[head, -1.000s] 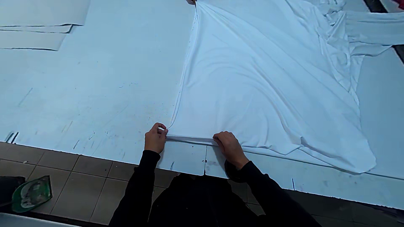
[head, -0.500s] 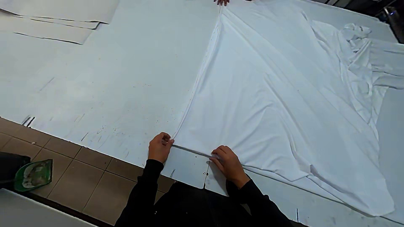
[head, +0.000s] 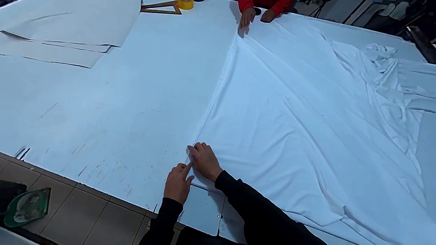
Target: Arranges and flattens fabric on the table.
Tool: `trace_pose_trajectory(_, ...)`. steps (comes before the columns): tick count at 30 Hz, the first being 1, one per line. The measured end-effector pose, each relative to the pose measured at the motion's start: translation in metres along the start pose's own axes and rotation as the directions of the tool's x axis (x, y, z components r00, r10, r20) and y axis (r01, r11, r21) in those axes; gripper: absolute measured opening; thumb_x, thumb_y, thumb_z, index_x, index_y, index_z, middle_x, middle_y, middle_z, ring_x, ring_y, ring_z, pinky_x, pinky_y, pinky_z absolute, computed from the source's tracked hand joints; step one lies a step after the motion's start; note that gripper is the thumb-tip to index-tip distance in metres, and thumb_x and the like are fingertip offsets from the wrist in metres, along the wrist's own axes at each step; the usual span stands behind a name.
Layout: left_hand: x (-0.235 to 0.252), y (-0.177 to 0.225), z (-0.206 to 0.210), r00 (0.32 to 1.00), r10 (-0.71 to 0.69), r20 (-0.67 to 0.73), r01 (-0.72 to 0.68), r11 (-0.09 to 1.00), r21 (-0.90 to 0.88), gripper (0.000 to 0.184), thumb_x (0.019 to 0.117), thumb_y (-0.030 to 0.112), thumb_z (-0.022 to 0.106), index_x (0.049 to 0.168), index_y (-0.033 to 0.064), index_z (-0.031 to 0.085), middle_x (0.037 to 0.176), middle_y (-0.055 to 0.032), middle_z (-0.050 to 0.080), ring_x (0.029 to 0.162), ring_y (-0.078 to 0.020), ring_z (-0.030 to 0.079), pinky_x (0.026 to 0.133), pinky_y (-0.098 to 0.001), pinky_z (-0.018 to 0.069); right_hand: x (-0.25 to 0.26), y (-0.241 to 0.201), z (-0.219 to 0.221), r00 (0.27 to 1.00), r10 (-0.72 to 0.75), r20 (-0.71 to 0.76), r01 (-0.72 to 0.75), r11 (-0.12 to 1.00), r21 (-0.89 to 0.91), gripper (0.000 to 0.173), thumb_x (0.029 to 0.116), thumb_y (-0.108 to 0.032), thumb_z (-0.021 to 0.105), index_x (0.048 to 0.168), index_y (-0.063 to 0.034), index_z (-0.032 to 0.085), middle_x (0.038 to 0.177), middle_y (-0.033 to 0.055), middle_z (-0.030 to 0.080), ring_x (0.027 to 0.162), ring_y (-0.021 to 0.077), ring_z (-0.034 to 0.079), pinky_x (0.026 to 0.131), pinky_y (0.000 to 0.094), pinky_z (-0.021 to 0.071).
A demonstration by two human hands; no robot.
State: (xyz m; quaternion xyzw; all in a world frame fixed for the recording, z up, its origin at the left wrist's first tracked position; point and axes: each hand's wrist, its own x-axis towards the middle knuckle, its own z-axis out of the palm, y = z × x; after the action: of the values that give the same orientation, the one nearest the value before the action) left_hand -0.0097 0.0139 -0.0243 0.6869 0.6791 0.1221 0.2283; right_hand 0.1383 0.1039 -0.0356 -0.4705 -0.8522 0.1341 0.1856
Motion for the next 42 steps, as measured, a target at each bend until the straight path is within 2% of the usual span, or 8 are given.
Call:
trace_pose_trajectory(7, 0.015, 0.024, -0.021, 0.972, -0.141, 0.190, 0.123, 0.987, 0.102, 0.059, 0.0903, 0.026, 0.076, 0.146, 0.0189, 0.059, 0.128, -0.0118, 0.065, 0.118, -0.0322, 0.061, 0.102, -0.0465, 0.0505, 0.013, 0.034, 0.010, 0.983, 0.159, -0.093, -0.164, 0.985, -0.050, 0.056, 0.1101, -0.040, 0.035, 0.154, -0.0078, 0.046, 0.160, 0.0112, 0.045, 0.154, 0.0315, 0.031, 0.125, 0.0653, 0.0156)
trace_pose_trajectory(10, 0.034, 0.028, -0.020, 0.995, 0.046, 0.094, -0.048, 0.999, 0.024, 0.034, 0.0939, 0.027, 0.070, 0.125, 0.0127, 0.073, 0.117, -0.0101, 0.070, 0.110, -0.0294, 0.066, 0.098, -0.0460, 0.0541, 0.022, 0.036, 0.012, 0.999, 0.010, -0.034, -0.009, 1.000, 0.019, 0.052, 0.1111, -0.037, 0.035, 0.156, -0.0114, 0.044, 0.163, 0.0025, 0.041, 0.156, 0.0226, 0.026, 0.127, 0.0599, 0.0142)
trace_pose_trajectory(14, 0.080, 0.023, 0.005, 0.897, 0.424, -0.127, -0.424, 0.905, 0.029, 0.032, 0.1036, 0.032, 0.055, 0.120, 0.0145, 0.076, 0.118, -0.0054, 0.073, 0.113, -0.0225, 0.068, 0.100, -0.0425, 0.0547, 0.048, 0.065, 0.001, 0.920, 0.306, -0.247, -0.300, 0.952, 0.061, 0.060, 0.1106, -0.039, 0.031, 0.158, -0.0032, 0.037, 0.167, 0.0137, 0.032, 0.157, 0.0294, 0.023, 0.127, 0.0627, 0.0128)
trace_pose_trajectory(19, 0.097, 0.006, 0.017, 0.917, 0.400, -0.002, -0.392, 0.899, 0.195, 0.055, 0.1086, 0.043, 0.035, 0.144, 0.0081, 0.060, 0.159, -0.0094, 0.046, 0.151, -0.0292, 0.038, 0.122, -0.0609, 0.0267, 0.085, 0.078, 0.002, 0.986, 0.152, -0.071, -0.152, 0.988, 0.010, 0.066, 0.1103, -0.047, 0.032, 0.158, -0.0019, 0.037, 0.163, 0.0157, 0.038, 0.156, 0.0296, 0.027, 0.127, 0.0605, 0.0133)
trace_pose_trajectory(28, 0.202, 0.050, 0.024, 0.826, 0.560, -0.068, -0.542, 0.822, 0.176, 0.047, 0.1091, 0.038, 0.040, 0.124, 0.0031, 0.069, 0.144, -0.0161, 0.059, 0.147, -0.0321, 0.043, 0.124, -0.0608, 0.0240, 0.158, 0.151, -0.026, 0.950, 0.228, -0.212, -0.225, 0.974, 0.042, 0.061, 0.1111, -0.043, 0.031, 0.156, -0.0021, 0.041, 0.162, 0.0137, 0.042, 0.155, 0.0295, 0.029, 0.128, 0.0574, 0.0158)
trace_pose_trajectory(33, 0.241, 0.049, 0.025, 0.896, 0.437, 0.079, -0.441, 0.855, 0.274, 0.079, 0.1066, 0.061, 0.022, 0.163, 0.0055, 0.027, 0.173, -0.0079, 0.016, 0.160, -0.0253, 0.011, 0.127, -0.0631, 0.0085, 0.194, 0.210, -0.039, 0.898, 0.377, -0.227, -0.405, 0.909, -0.094, 0.075, 0.1089, -0.053, 0.030, 0.156, 0.0051, 0.036, 0.163, 0.0226, 0.035, 0.156, 0.0395, 0.022, 0.126, 0.0631, 0.0126)
trace_pose_trajectory(37, 0.254, 0.045, 0.017, 0.923, 0.378, -0.069, -0.363, 0.917, 0.167, 0.076, 0.1073, 0.060, 0.023, 0.159, 0.0062, 0.038, 0.168, -0.0082, 0.030, 0.157, -0.0279, 0.024, 0.125, -0.0649, 0.0145, 0.200, 0.228, -0.042, 0.949, 0.257, -0.186, -0.281, 0.953, -0.116, 0.063, 0.1104, -0.048, 0.028, 0.151, -0.0054, 0.050, 0.163, 0.0161, 0.038, 0.155, 0.0377, 0.025, 0.125, 0.0630, 0.0164)
trace_pose_trajectory(42, 0.327, 0.061, -0.011, 0.939, 0.278, -0.202, -0.293, 0.955, -0.048, 0.035, 0.1059, 0.028, 0.054, 0.132, 0.0085, 0.068, 0.124, -0.0116, 0.070, 0.116, -0.0304, 0.066, 0.101, -0.0502, 0.0526, 0.198, 0.240, -0.046, 0.908, 0.298, -0.296, -0.321, 0.947, -0.031, 0.041, 0.1074, -0.033, 0.043, 0.135, -0.0147, 0.066, 0.156, 0.0151, 0.047, 0.149, 0.0390, 0.036, 0.121, 0.0600, 0.0284)
